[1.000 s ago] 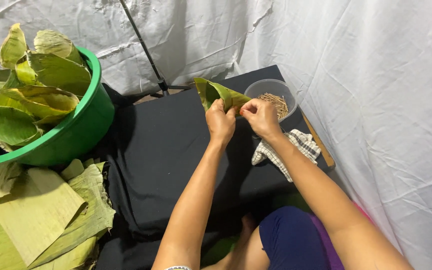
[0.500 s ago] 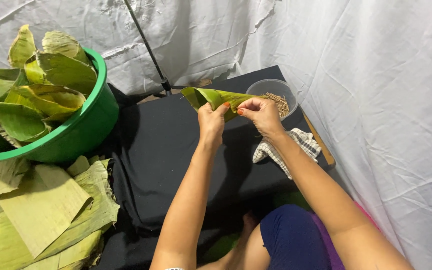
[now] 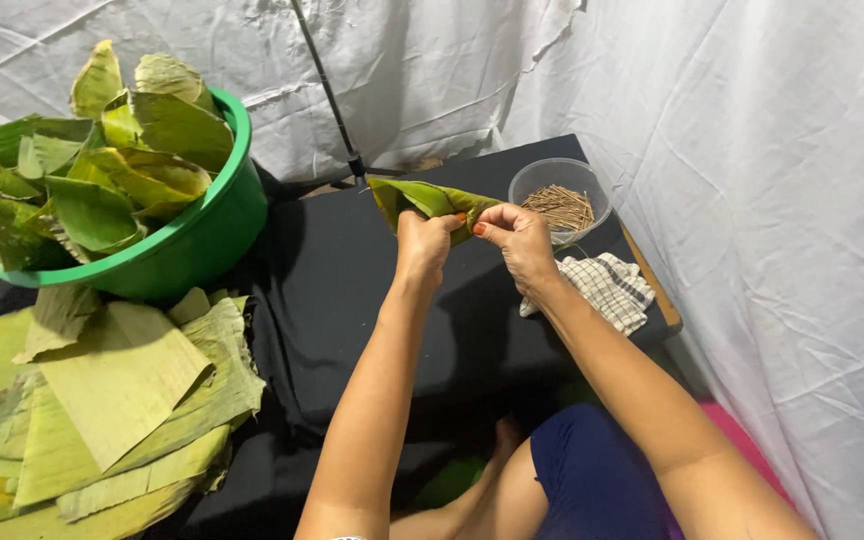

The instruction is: Wiping banana leaves with a cloth, folding them into cones, and securing them with small wooden sticks.

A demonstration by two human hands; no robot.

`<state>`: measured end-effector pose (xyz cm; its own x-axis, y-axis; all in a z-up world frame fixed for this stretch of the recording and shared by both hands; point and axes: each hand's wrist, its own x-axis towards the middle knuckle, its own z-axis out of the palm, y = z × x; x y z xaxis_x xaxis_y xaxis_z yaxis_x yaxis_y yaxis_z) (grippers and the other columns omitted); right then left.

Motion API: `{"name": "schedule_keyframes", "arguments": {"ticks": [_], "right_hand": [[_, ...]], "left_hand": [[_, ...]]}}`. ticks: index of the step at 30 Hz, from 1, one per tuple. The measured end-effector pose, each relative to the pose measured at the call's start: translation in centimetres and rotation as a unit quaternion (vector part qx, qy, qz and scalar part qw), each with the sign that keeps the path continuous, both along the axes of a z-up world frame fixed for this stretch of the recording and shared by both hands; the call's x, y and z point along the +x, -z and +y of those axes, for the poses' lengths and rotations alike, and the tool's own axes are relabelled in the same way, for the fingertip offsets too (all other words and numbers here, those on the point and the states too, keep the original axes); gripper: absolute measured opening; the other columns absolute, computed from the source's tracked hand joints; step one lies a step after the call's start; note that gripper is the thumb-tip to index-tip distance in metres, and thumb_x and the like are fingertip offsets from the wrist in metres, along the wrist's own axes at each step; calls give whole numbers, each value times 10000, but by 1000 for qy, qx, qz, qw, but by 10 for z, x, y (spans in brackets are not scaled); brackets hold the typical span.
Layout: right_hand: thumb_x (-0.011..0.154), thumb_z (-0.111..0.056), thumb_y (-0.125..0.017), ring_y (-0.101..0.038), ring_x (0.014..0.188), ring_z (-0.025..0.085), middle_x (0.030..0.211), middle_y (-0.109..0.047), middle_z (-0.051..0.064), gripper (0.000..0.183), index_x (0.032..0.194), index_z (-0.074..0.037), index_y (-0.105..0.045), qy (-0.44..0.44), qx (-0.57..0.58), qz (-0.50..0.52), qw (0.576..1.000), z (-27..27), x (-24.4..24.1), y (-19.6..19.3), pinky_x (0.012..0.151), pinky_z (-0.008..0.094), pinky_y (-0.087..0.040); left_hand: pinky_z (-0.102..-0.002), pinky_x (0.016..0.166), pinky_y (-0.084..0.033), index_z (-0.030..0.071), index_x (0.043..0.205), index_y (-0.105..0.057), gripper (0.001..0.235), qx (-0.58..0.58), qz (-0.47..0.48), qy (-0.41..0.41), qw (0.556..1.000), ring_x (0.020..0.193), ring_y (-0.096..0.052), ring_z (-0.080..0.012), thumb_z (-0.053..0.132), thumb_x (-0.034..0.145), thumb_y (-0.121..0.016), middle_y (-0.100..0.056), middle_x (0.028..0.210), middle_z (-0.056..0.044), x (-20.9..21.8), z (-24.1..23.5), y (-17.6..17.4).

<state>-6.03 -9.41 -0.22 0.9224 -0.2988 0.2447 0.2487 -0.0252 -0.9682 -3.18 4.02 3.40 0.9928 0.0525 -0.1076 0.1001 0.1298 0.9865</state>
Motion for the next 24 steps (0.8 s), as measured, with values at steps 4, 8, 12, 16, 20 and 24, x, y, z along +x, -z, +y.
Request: {"name": "schedule_keyframes", "arguments": {"ticks": [4, 8, 12, 16, 20, 24], "right_hand": [[794, -109, -869, -569, 649, 10, 677, -676, -46, 116, 860, -120, -774, -13, -1, 19, 1000, 5, 2, 7, 619, 137, -455], [744, -154, -918, -616, 625, 49, 676, -695, -33, 184, 863, -153, -777, -8, -88, 44, 995, -1, 10, 19, 594, 189, -497], [667, -31, -862, -671, 960, 391, 1012, -652, 249, 481, 1093, -14, -640, -28, -168, -31, 985, -3, 37, 70, 806, 445, -617], [663, -48, -873, -668, 969, 370, 1022, -653, 223, 492, 1101, -30, -649, -38, -178, -43, 982, 11, 24, 74, 820, 433, -607], [655, -86, -897, -662, 992, 321, 1043, -654, 167, 516, 1116, -65, -668, -56, -193, -69, 977, 13, 9, 78, 851, 404, -586], [647, -125, -922, -656, 1014, 273, 1064, -656, 110, 540, 1132, -100, -688, -75, -208, -91, 971, 13, 7, 77, 883, 376, -565]], "left_hand": [[-544, 976, -492, -145, 1202, -657, 525, 77, 6, -1, 997, 1142, -662, -405, 51, 734, -794, -688, 1127, -287, -18, 7, -22], [-601, 859, -541, -2, 931, -787, 227, 399, -111, 17, 910, 941, -704, -484, 115, 758, -698, -733, 815, -234, -20, 10, -26], [-374, 780, -481, 256, 745, -759, 75, 576, -438, -49, 689, 686, -701, -243, 237, 778, -694, -678, 653, 7, -30, 10, -6], [-484, 1012, -469, 154, 701, -756, 68, 564, -533, -86, 625, 638, -673, -269, 88, 690, -769, -663, 640, -62, -51, 9, -10], [-531, 1093, -439, 64, 766, -704, 151, 532, -622, -92, 567, 697, -629, -298, 15, 663, -803, -608, 708, -122, -66, 19, -10], [-537, 1139, -419, 101, 889, -664, 161, 503, -658, -95, 551, 766, -609, -255, 40, 785, -770, -574, 787, -82, -75, 35, -12]]}}
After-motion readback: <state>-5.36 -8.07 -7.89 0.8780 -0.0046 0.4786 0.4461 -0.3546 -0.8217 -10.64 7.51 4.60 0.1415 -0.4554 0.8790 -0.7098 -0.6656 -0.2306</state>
